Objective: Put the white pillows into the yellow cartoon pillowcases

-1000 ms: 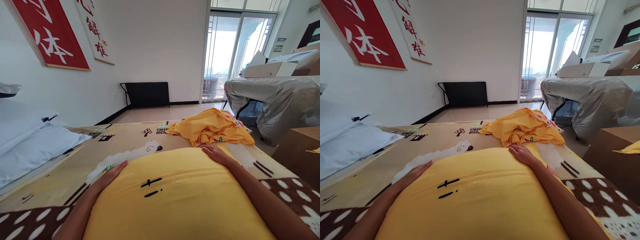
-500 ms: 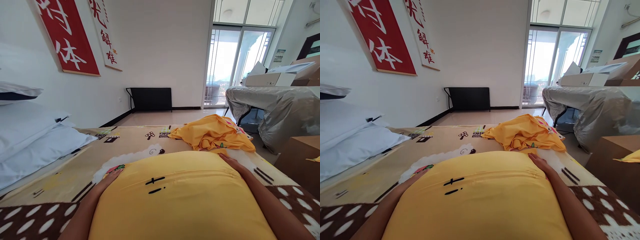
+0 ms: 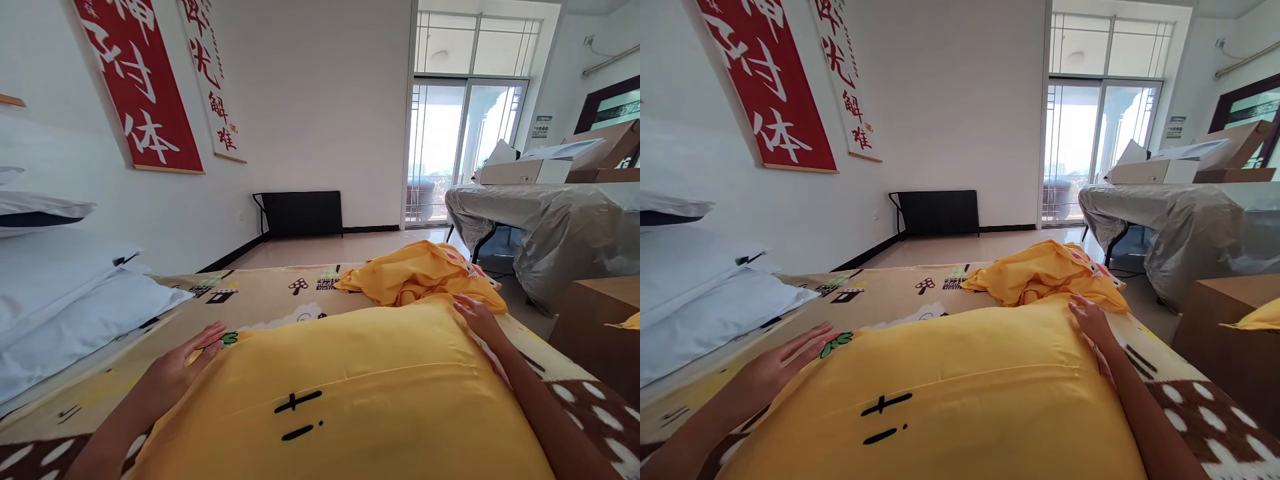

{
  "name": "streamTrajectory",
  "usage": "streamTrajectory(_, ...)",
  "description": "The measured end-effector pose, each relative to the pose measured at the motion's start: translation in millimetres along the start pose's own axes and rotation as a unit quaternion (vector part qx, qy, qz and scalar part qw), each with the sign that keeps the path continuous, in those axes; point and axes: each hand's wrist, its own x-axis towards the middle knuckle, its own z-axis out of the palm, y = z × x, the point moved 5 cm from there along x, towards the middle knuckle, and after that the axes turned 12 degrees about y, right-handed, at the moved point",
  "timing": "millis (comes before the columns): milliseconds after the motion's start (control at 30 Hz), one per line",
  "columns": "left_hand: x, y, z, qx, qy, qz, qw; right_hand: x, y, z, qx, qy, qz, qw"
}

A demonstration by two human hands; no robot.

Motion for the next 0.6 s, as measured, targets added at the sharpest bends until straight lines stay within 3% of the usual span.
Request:
streamTrajectory(33, -12.1, 25.1, -10.1, 0.0, 0.009, 0.032, 0.999, -11.7, -21.2, -13.9, 0.019, 0.0, -0.03, 0.999)
streamTrajectory(100, -45.1, 84.6, -20.1, 0.013, 0.025, 0.171, 0.985, -50.2, -76.7, -39.1, 0.096, -0.036, -0.152, 0.983)
streamTrajectory(200, -103.6, 163.0, -8.3, 0.012, 0.013, 0.416, 0.909, -125.3, -150.7, -60.4, 0.127, -0.121, -0.318, 0.932)
streamTrajectory(267, -129.6, 190.0, 7.9, 0.002, -0.009, 0.508, 0.861, -164.4, -178.4, -57.8, 0.127, -0.179, -0.392, 0.893)
streamTrajectory(367, -136.5, 197.1, 27.4, 0.018, -0.019, 0.537, 0.843, -181.8, -186.0, -37.9, 0.112, -0.196, -0.425, 0.877)
streamTrajectory(500, -125.0, 183.3, 37.9, 0.054, -0.021, 0.532, 0.845, -166.8, -173.9, -13.4, 0.104, -0.179, -0.432, 0.878)
streamTrajectory(600, -122.2, 169.6, 38.1, 0.049, -0.011, 0.528, 0.848, -158.2, -165.5, -8.7, 0.098, -0.165, -0.433, 0.881)
